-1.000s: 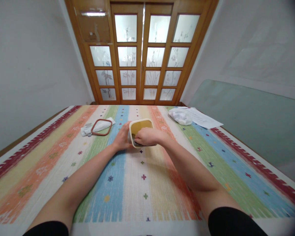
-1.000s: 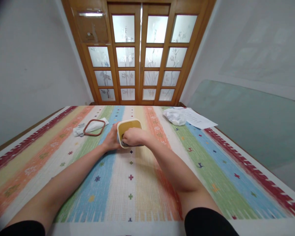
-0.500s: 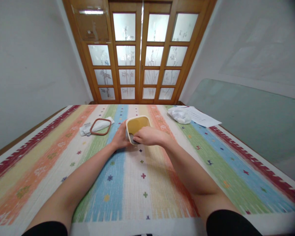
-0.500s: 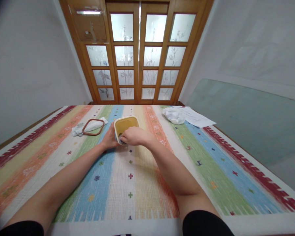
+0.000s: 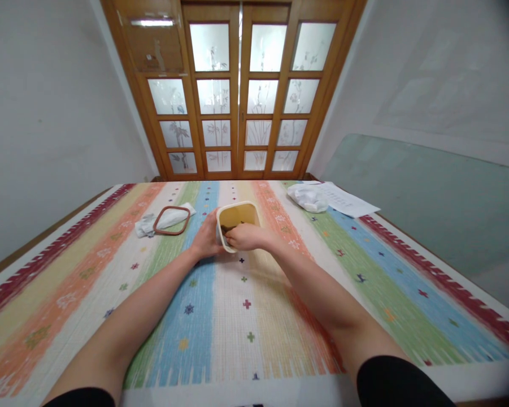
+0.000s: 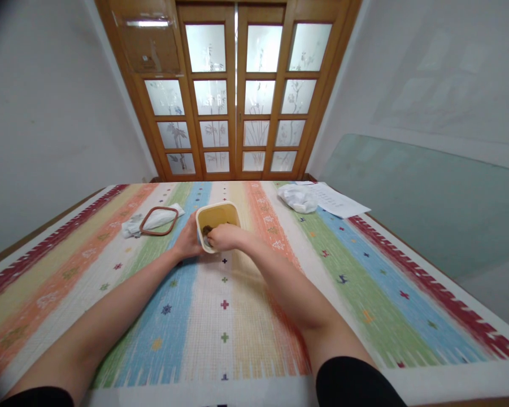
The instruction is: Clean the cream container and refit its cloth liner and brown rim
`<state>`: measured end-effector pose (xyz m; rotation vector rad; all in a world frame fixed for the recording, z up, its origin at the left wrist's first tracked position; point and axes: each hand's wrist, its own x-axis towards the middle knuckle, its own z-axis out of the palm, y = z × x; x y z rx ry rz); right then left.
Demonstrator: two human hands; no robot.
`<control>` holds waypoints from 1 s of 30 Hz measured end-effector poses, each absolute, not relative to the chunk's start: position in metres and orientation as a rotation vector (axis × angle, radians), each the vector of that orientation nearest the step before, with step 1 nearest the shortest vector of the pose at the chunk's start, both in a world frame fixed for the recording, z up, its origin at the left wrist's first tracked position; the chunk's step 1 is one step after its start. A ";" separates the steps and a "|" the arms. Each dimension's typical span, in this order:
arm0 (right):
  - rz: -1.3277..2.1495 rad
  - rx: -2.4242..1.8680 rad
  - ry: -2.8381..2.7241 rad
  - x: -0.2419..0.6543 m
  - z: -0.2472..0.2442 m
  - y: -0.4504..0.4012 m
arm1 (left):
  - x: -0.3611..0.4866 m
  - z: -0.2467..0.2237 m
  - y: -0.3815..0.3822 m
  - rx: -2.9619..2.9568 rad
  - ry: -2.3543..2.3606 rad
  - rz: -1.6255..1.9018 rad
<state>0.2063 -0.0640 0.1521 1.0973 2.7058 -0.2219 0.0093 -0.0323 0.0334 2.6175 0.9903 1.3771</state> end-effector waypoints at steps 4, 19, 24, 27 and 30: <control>-0.233 1.032 2.791 0.218 0.185 -0.085 | 0.007 0.031 -0.030 2.608 0.988 1.362; -0.210 1.157 2.710 0.209 0.168 -0.075 | 0.008 0.033 -0.028 2.581 1.044 1.370; -0.185 1.107 2.784 0.219 0.184 -0.088 | 0.007 0.032 -0.026 2.564 1.011 1.398; -0.187 1.215 2.722 0.208 0.165 -0.074 | 0.008 0.032 -0.027 2.577 1.048 1.376; -0.249 1.288 2.689 0.194 0.142 -0.057 | 0.010 0.032 -0.028 2.597 1.089 1.347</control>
